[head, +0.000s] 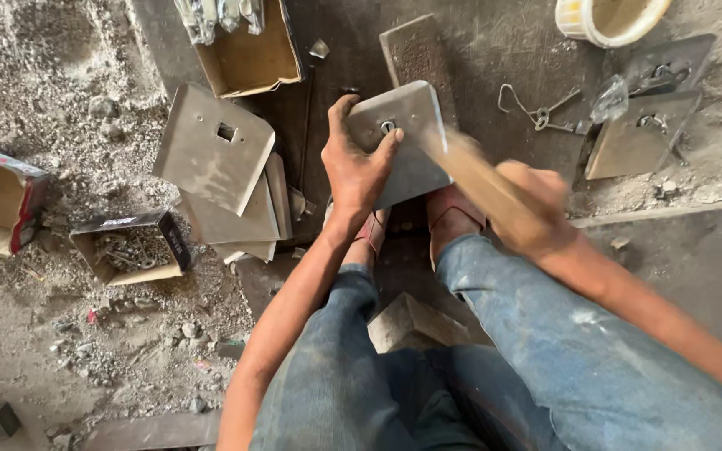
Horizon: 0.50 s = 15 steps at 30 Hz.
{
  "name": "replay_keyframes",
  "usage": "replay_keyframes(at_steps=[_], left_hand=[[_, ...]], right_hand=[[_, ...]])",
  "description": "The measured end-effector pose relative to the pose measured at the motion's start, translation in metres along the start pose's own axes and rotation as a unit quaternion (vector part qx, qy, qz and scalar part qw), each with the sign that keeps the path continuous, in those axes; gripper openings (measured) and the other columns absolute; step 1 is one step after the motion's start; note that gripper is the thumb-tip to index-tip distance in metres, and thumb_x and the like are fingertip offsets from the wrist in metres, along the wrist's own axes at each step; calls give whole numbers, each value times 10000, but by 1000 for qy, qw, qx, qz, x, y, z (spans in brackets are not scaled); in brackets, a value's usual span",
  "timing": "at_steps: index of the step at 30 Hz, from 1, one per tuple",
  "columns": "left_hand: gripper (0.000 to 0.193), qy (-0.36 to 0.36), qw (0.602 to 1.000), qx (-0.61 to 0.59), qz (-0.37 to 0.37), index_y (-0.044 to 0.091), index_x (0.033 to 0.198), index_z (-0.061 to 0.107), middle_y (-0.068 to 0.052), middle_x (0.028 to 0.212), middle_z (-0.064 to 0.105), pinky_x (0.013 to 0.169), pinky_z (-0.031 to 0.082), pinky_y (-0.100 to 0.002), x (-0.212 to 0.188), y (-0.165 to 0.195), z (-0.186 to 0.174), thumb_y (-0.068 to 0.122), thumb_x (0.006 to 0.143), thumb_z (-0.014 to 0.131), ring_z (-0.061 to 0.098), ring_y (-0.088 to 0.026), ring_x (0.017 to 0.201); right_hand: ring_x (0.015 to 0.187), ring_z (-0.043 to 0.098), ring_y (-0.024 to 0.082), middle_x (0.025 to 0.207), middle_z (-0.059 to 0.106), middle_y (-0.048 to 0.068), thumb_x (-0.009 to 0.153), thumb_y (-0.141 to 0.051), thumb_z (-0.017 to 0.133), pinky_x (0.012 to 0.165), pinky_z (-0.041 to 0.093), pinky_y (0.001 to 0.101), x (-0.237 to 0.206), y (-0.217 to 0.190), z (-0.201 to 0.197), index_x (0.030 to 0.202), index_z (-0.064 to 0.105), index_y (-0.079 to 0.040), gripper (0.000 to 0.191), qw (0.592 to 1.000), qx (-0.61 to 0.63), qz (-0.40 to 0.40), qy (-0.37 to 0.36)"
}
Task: The person sits on the floor assembling metal lock components. They position a small metal lock body on a metal plate, hammer rivets to secure it, bend and thread wire, and twist wire by hand to fasten parts together, handling several plates and hardware pieces.
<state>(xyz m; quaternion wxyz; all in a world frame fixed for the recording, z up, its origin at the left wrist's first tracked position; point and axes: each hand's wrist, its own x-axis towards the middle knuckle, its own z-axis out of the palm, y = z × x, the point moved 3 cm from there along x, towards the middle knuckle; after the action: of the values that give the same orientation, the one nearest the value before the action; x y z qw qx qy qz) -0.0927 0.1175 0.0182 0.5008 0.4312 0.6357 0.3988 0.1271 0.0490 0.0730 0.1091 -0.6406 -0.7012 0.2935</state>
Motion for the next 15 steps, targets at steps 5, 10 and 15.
replay_keyframes(at_steps=[5,10,15], left_hand=[[679,-4,1000,5,-12,79,1361,514,-155,1123,759,903,614,-346,-1,0,0,150,793,879,770,-222,1005],[682,1,1000,-2,-5,83,1360,518,-154,1113,762,910,613,-345,0,-1,3,151,789,885,769,-222,999],[684,4,1000,17,13,88,1368,519,-164,1131,754,912,605,-346,-2,-2,1,142,801,896,765,-216,1030]], right_hand=[[751,617,474,718,581,256,1046,-215,683,562,453,508,-4,-5,-4,949,579,5,262,995,1,89,-43],[753,640,487,788,594,271,1035,-236,571,617,478,524,-2,-12,-7,998,578,12,251,995,57,-52,67],[784,628,515,713,610,277,1059,-335,659,574,467,557,-6,46,20,984,607,13,361,988,-32,145,-45]])
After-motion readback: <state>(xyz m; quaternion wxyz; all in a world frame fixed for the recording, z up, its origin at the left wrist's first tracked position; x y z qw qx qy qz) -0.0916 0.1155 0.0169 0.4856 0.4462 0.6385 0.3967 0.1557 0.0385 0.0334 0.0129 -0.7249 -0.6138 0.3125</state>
